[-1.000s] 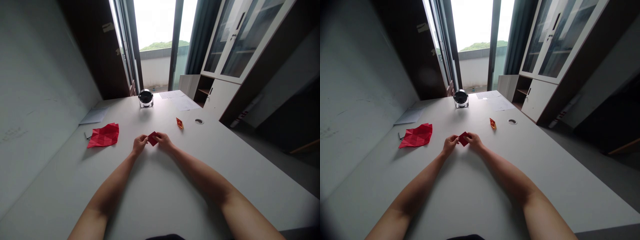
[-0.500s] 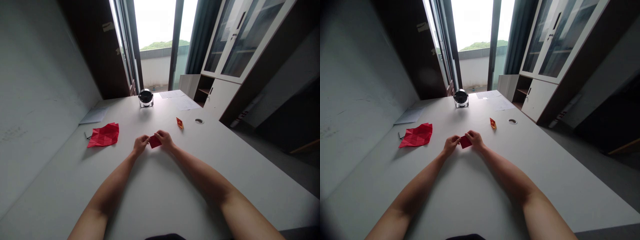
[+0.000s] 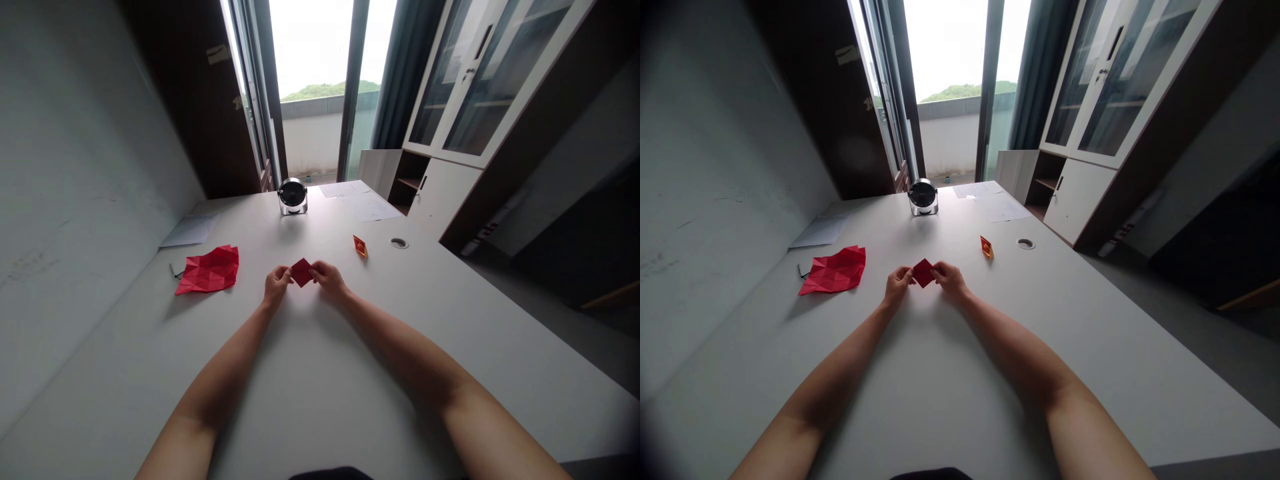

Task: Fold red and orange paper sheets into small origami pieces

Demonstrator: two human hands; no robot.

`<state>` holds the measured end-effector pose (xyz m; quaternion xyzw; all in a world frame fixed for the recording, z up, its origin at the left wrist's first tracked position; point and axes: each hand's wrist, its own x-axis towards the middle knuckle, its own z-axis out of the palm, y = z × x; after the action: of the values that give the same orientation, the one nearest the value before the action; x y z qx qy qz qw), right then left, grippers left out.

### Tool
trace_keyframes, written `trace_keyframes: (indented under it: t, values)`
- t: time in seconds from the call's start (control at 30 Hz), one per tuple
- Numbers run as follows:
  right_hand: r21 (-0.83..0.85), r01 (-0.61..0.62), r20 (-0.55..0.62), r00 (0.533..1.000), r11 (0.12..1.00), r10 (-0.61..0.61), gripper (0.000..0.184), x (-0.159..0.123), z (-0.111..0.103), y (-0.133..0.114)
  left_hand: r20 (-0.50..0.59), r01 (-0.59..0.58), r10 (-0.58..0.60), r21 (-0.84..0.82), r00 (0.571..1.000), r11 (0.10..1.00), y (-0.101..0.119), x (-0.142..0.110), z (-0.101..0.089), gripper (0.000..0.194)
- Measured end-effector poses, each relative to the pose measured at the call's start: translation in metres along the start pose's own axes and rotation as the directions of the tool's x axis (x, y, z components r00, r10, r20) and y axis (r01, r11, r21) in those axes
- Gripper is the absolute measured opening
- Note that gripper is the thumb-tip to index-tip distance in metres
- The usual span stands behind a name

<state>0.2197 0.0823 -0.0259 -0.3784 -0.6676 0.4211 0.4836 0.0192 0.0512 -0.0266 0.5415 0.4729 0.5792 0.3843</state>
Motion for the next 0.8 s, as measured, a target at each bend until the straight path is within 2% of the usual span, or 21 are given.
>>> trace_keyframes:
  t: [0.13, 0.27, 0.4, 0.63, 0.8]
  values:
    - [0.057, -0.008, 0.043, 0.999, 0.998, 0.005, 0.031, -0.001, -0.002, -0.004, 0.011, 0.011, -0.011, -0.026, 1.0, 1.0, 0.001, -0.001, 0.001, 0.033]
    - [0.174, -0.05, 0.079, 0.996, 0.983, 0.037, 0.04, -0.002, -0.004, -0.013, -0.042, 0.035, -0.038, -0.085, 0.998, 0.996, 0.002, 0.001, -0.001, 0.034]
    - [0.225, -0.042, 0.096, 0.995, 0.973, 0.021, 0.038, -0.001, -0.004, -0.014, -0.053, 0.049, -0.056, -0.118, 0.997, 0.992, 0.001, 0.003, -0.002, 0.035]
    - [0.197, 0.012, 0.12, 0.992, 0.98, -0.036, 0.041, -0.001, 0.001, -0.004, 0.02, 0.028, -0.028, -0.016, 0.999, 0.999, 0.002, 0.0, 0.002, 0.033]
    - [0.215, 0.021, 0.147, 0.988, 0.976, -0.054, 0.059, -0.002, 0.003, -0.003, 0.088, 0.017, -0.022, 0.062, 0.996, 0.998, 0.004, -0.002, 0.002, 0.031]
